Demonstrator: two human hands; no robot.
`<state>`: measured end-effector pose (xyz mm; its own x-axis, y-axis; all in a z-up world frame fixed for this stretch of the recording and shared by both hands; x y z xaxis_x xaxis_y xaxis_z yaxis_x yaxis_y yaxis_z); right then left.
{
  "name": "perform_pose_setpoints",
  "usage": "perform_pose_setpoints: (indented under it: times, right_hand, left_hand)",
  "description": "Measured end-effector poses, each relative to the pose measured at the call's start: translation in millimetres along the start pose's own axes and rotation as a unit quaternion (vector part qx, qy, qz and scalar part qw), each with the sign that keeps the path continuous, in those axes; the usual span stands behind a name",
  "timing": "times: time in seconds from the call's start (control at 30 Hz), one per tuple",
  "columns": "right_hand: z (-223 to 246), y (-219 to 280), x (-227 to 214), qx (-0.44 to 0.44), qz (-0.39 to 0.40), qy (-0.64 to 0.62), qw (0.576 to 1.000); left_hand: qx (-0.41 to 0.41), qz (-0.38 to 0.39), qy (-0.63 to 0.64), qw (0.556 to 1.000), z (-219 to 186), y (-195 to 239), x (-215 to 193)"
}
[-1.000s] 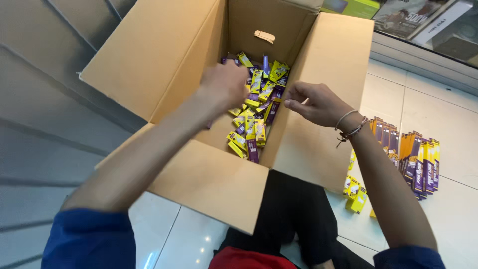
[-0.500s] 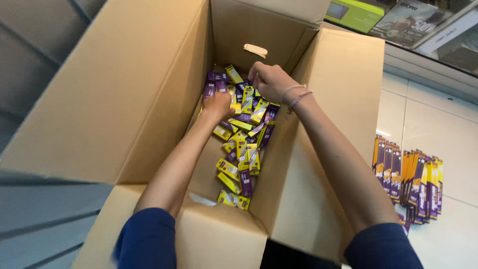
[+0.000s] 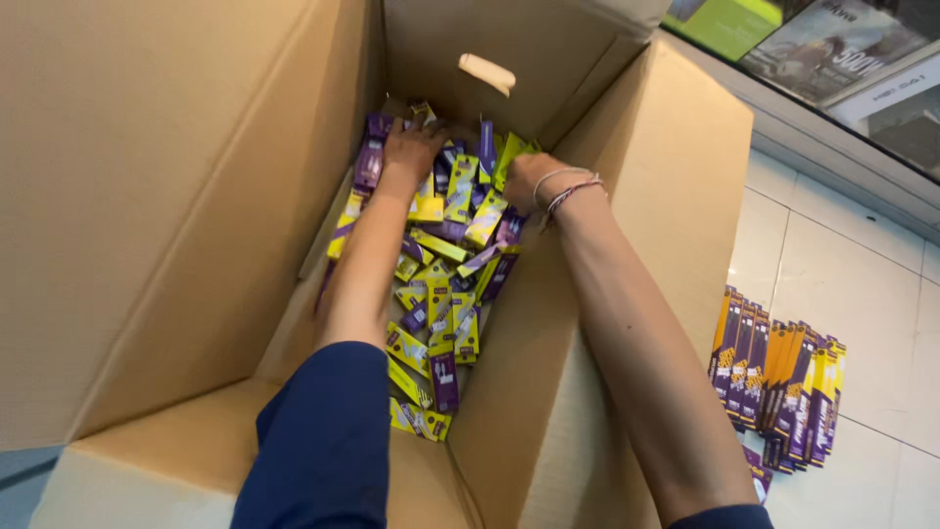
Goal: The person removes small yellow and purple product boxes from a large cardboard carton and arranges them into neat rows on the tiled floor. The person repeatedly reaches into the box to retrieve more items and continues organizing them into groups.
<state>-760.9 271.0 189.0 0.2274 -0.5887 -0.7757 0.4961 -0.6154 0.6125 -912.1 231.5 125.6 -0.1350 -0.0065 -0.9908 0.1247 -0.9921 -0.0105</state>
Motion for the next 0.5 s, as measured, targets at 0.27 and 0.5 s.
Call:
perform_pose_setpoints:
  times: [0.27, 0.5]
  right_hand:
    - [16, 19, -17, -0.015, -0.018, -0.045, 0.999]
    - [69, 59, -10, -0.303, -0.124, -0.082, 0.941]
  left_hand:
    - [0.059, 0.141, -0.18, 0.972, -19, 6, -54]
    - [-0.006, -0.1, -0.172, 0.98, 9, 115, -175]
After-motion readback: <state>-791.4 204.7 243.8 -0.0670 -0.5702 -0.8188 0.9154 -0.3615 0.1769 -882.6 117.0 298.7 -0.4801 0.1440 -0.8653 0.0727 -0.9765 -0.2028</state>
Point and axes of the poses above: each hand's wrist, its own y-axis away from the middle knuckle, its own x-axis out of the palm, z = x × y, the point moved 7 cm from there along -y, towards the middle knuckle, and after that the axes turned 10 degrees about -y, right-handed, at the moved point
